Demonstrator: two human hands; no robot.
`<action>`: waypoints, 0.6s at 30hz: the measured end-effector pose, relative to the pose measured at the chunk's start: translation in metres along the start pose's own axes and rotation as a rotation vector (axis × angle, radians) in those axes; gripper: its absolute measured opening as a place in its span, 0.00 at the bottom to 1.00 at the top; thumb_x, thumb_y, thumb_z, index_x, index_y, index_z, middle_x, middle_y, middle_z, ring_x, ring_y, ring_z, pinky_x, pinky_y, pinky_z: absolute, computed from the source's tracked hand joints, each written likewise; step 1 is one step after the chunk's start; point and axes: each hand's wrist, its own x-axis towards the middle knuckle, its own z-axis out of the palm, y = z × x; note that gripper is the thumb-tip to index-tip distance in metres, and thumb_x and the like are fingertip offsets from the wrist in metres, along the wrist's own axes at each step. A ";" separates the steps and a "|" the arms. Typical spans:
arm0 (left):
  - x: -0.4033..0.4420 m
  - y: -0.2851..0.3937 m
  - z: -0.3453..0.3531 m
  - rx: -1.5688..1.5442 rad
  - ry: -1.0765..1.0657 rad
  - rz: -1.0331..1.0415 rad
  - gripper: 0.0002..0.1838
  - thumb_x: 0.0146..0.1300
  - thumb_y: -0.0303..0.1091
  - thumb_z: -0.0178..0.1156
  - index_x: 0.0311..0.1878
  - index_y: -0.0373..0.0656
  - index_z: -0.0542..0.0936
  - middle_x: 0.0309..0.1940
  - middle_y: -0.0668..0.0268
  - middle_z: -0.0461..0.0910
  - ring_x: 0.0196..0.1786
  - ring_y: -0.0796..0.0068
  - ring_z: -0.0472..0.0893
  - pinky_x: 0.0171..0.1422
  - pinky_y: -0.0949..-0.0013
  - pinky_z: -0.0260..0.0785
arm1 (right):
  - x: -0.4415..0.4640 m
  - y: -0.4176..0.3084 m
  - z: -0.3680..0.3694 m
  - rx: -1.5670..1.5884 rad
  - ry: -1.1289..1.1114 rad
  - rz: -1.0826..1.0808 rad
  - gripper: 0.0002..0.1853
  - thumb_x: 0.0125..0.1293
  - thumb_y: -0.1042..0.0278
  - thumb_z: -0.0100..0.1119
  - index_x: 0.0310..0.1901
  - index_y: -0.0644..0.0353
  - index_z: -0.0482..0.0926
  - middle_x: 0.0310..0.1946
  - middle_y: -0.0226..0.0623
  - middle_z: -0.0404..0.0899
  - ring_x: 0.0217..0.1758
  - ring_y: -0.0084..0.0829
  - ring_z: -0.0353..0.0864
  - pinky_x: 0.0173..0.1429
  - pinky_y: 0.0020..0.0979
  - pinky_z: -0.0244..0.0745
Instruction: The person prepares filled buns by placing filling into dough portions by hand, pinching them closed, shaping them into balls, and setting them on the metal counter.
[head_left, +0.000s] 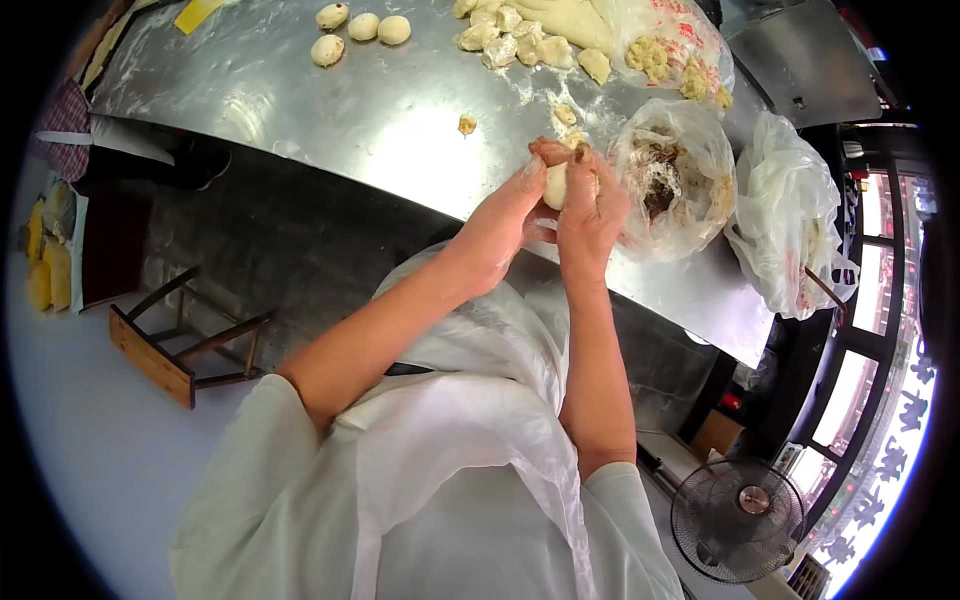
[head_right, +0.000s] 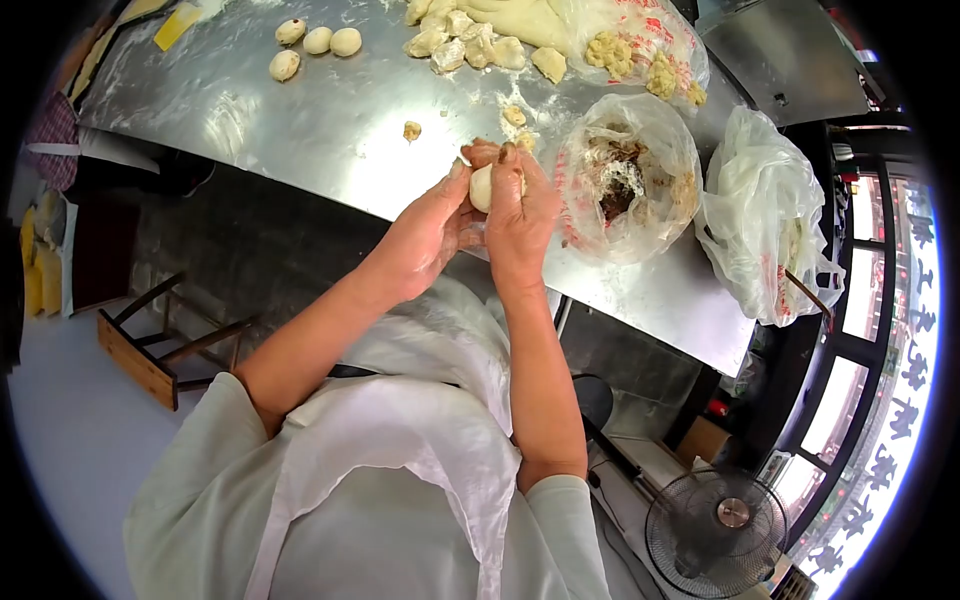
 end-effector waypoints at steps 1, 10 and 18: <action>0.000 -0.004 -0.004 -0.065 -0.024 0.022 0.24 0.86 0.52 0.43 0.70 0.43 0.72 0.59 0.65 0.78 0.53 0.75 0.80 0.56 0.65 0.77 | 0.002 0.000 -0.002 -0.012 -0.010 -0.020 0.21 0.82 0.59 0.54 0.63 0.66 0.82 0.54 0.45 0.88 0.51 0.33 0.86 0.59 0.32 0.79; 0.000 -0.006 -0.014 0.148 -0.098 -0.096 0.24 0.86 0.55 0.42 0.60 0.44 0.76 0.45 0.69 0.79 0.42 0.79 0.78 0.46 0.69 0.73 | -0.006 -0.014 -0.027 0.087 -0.309 0.167 0.27 0.77 0.56 0.62 0.70 0.64 0.77 0.58 0.50 0.85 0.51 0.27 0.84 0.54 0.30 0.82; -0.004 -0.005 -0.002 -0.005 0.021 -0.049 0.26 0.86 0.58 0.40 0.58 0.45 0.77 0.43 0.70 0.80 0.39 0.80 0.79 0.45 0.70 0.73 | -0.007 0.003 -0.009 0.081 -0.112 0.066 0.27 0.84 0.50 0.52 0.68 0.67 0.79 0.62 0.48 0.84 0.52 0.32 0.85 0.60 0.34 0.78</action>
